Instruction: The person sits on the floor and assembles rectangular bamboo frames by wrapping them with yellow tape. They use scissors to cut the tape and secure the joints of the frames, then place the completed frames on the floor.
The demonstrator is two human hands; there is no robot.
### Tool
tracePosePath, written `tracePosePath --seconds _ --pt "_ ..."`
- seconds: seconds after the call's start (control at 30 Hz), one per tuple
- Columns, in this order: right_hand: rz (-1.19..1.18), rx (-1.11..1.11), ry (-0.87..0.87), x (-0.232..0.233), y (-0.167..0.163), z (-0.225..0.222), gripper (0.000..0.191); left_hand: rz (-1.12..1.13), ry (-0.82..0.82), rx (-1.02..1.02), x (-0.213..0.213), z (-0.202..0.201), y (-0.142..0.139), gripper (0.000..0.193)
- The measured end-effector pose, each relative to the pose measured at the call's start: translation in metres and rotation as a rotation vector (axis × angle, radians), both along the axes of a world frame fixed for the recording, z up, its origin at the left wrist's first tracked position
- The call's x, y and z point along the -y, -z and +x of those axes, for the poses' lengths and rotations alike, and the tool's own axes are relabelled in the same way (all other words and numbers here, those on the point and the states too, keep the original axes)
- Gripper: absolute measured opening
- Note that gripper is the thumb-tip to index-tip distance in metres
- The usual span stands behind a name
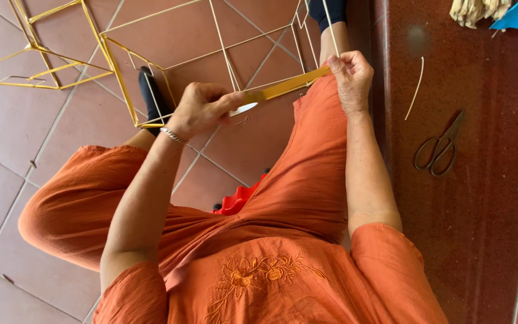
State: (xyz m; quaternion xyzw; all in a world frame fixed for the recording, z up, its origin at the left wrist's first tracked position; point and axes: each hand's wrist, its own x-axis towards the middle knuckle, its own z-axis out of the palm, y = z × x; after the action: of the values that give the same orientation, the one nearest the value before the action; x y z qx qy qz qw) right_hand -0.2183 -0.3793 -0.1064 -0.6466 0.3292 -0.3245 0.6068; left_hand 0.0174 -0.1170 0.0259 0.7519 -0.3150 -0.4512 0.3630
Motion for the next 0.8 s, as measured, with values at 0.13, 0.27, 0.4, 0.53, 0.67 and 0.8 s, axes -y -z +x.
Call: tracePosePath --seconds 0.13,0.27,0.4,0.53,0.67,0.8 --pt "-0.056 -0.022 0.031 0.007 0.014 0.001 0.037 -0.082 -0.061 -0.087 -0.050 0.028 -0.001 0.035" --pt "-0.122 -0.103 0.064 0.015 0.026 0.000 0.039 -0.058 -0.269 -0.247 -0.106 0.059 -0.002 0.031" --pt "-0.050 0.026 -0.006 0.022 0.030 0.002 0.039 -0.049 -0.249 -0.147 -0.146 0.097 -0.006 0.032" --pt "-0.108 -0.082 0.039 0.030 0.033 0.005 0.039 0.022 -0.291 -0.010 -0.160 0.115 -0.010 0.034" --pt "-0.104 -0.083 0.037 0.034 0.033 0.004 0.039 0.252 -0.221 0.304 -0.146 0.114 -0.004 0.045" --pt "-0.100 -0.094 0.045 0.037 0.029 0.005 0.039 0.442 -0.175 0.584 -0.141 0.112 0.001 0.048"
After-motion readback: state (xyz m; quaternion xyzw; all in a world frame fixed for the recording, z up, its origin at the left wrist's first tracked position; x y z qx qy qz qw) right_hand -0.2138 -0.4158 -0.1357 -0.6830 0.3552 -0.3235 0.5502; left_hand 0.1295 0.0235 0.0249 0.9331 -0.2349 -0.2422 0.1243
